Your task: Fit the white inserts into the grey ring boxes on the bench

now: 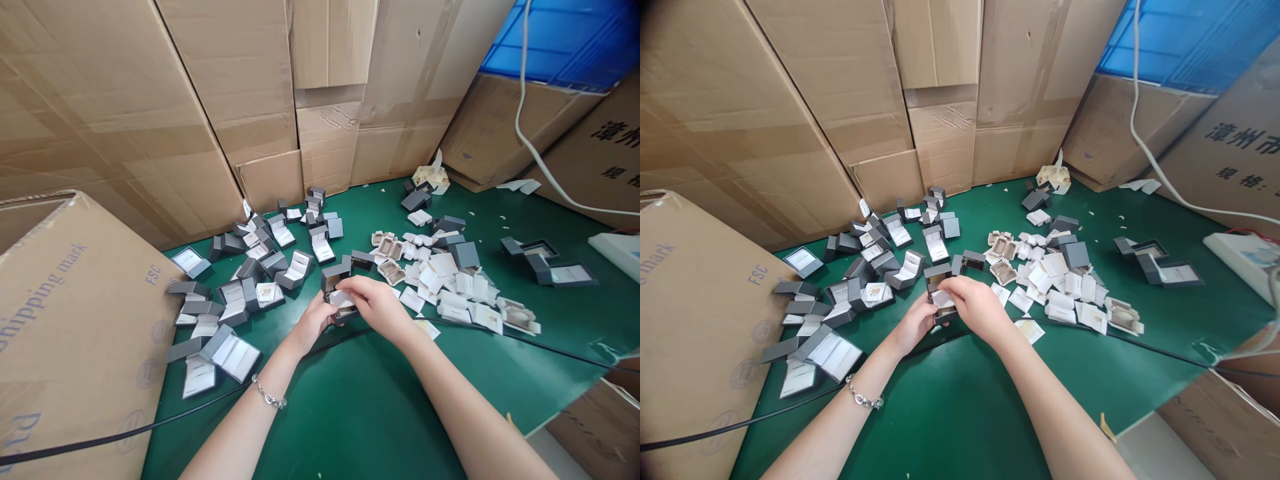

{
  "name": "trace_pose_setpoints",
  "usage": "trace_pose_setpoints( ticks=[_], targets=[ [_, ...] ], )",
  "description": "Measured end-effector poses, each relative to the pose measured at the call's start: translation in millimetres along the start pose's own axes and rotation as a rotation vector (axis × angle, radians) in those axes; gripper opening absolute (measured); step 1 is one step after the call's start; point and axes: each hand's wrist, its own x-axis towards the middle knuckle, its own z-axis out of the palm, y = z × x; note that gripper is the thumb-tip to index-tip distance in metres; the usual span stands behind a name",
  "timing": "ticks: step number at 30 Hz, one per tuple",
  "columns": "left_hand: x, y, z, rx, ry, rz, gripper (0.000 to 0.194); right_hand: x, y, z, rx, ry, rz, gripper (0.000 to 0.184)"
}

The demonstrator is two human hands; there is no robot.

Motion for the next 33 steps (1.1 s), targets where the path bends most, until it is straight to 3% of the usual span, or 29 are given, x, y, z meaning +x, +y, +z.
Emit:
trace_pose_setpoints(
  ticks=[6,11,20,26,33],
  targets=[
    [-0.4,0.1,0.6,-0.037,-0.001,0.005,0.034,-0.8,-2.0,0.9,-0.033,0.007,-0.028,0.031],
    [-1.4,2.9,4.5,0.006,0.070,0.022,0.039,-2.1,-3.4,5.3,-0.059,0.003,-0.067,0.033],
    [1.9,2.7,5.9,0.017,0.187,-0.047,0.031,-4.5,-3.2,15.7,-0.300,0.073,-0.208,0.029],
    [3.1,4.8,8.8,0.042,0.235,-0.072,0.026,-4.7,-2.8,21.5,-0.369,0.142,-0.176,0.022],
    [4.5,2.8,7.0,0.003,0.266,-0.071,0.028,-4.6,-1.5,19.2,-0.313,0.117,-0.144,0.018]
  ],
)
